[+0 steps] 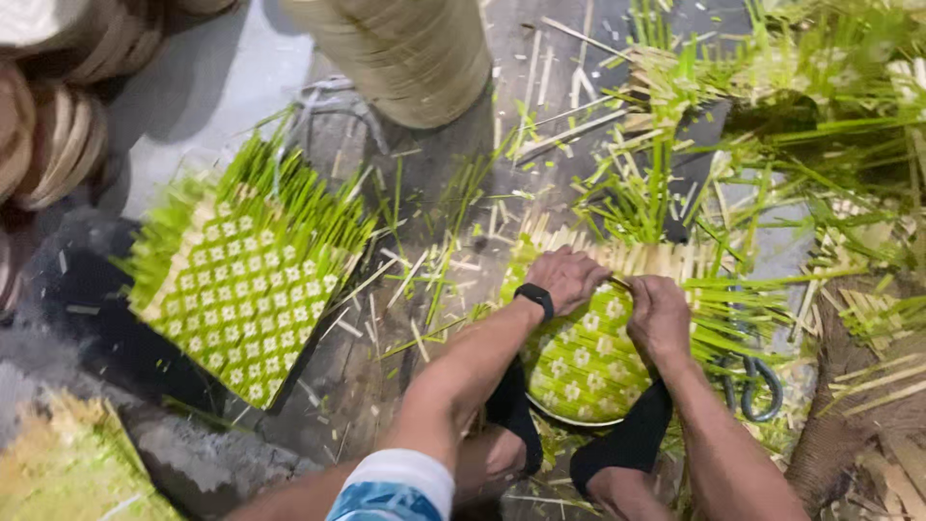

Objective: The person sits on the floor and uses shears to trim the edges of a green woven bamboo mat. They repeatedly place a circular bamboo frame on the mat, trim the protruding strands, and stack the finished pieces.

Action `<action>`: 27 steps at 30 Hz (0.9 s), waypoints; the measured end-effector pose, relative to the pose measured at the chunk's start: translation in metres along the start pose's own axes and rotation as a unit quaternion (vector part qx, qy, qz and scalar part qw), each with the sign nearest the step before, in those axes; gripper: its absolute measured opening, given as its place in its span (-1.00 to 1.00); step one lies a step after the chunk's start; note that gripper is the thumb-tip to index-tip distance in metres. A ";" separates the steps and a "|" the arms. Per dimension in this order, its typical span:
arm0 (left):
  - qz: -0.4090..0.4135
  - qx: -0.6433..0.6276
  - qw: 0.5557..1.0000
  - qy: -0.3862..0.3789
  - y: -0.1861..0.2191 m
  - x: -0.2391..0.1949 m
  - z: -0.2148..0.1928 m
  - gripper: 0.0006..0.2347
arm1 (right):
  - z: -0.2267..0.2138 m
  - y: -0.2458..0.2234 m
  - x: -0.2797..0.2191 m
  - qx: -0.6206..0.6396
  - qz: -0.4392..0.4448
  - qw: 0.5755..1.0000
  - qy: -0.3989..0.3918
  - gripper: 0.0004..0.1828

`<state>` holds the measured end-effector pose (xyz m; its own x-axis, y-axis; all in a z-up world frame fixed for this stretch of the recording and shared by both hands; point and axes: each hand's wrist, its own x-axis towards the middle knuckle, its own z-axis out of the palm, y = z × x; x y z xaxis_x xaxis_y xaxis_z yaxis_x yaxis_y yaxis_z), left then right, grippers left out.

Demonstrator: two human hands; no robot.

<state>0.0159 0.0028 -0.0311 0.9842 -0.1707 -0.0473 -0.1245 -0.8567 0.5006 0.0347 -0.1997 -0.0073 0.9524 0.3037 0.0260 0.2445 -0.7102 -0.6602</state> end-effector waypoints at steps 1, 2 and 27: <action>-0.054 -0.024 0.998 -0.032 -0.003 0.005 0.003 -0.67 | 0.005 0.006 0.003 0.012 -0.009 1.000 0.000 -0.84; -0.108 -0.051 0.991 -0.065 -0.005 0.010 0.005 -0.64 | 0.008 0.010 0.007 0.022 -0.018 1.000 -0.002 -0.84; -0.293 -0.208 0.916 -0.179 -0.020 0.034 0.002 -0.52 | 0.016 -0.036 -0.055 -0.160 0.185 0.966 0.084 -0.57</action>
<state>0.0513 0.0135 -0.0448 0.7527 0.0467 -0.6568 0.5441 -0.6058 0.5805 -0.0297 -0.1808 0.0036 0.9950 -0.0962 -0.0281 -0.0996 -0.9182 -0.3834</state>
